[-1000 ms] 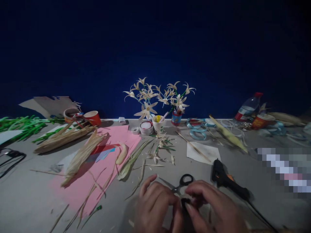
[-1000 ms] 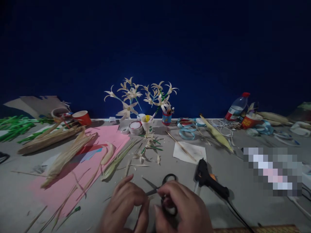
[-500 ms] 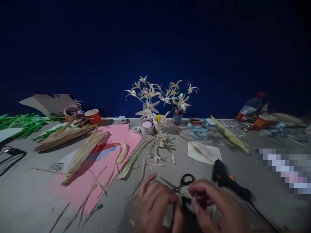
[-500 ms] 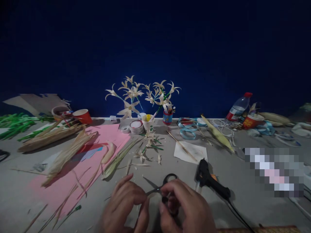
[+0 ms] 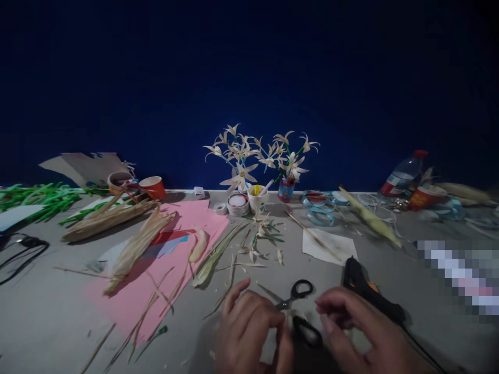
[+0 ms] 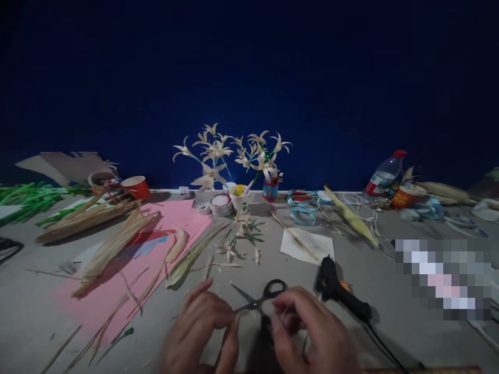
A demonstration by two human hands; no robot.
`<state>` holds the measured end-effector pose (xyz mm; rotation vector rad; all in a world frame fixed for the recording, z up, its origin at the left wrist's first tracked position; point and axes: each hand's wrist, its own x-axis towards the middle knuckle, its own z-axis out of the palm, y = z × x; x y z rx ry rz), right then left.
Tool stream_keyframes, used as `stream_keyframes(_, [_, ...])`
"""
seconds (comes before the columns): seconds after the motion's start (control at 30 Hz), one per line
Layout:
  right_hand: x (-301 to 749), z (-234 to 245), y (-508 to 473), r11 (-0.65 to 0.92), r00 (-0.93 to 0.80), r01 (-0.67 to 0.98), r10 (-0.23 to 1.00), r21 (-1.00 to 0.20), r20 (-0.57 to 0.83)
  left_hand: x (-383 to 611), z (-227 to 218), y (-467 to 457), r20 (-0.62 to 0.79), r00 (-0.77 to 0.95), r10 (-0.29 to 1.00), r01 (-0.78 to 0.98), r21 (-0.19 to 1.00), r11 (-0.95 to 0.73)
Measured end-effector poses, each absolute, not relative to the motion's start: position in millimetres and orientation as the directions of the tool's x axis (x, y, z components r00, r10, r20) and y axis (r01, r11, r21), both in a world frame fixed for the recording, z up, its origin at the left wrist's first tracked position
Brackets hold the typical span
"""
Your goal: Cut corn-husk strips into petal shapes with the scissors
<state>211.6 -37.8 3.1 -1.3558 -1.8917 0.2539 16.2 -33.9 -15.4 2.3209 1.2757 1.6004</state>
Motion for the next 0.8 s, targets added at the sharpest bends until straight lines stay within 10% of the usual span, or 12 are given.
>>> stream_keyframes(0.3, [198.1, 8.7, -32.5, 0.515, -0.252, 0.712, 0.822, -0.477, 0.511, 12.0, -11.1, -34.2, 0.764, 0.206, 0.611, 0.626, 0.377, -0.683])
stream_keyframes(0.57, [220.9, 5.9, -38.0, 0.519, -0.164, 0.65, 0.809, -0.555, 0.565, 15.8, -14.7, -34.7, 0.717, 0.125, 0.686, 0.519, 0.542, -0.661])
stream_keyframes(0.7, [215.0, 15.5, -34.6, 0.542, -0.391, 0.374, 0.828, -0.752, 0.402, 17.6, -11.5, -36.5, 0.261, 0.161, 0.952, 0.173, 0.942, -0.288])
stream_keyframes(0.8, [214.2, 15.8, -26.7, 0.341, -0.518, 0.215, 0.834, -0.915, 0.189, 19.8, -15.5, -33.3, -0.173, 0.351, 0.92, -0.131, 0.964, 0.231])
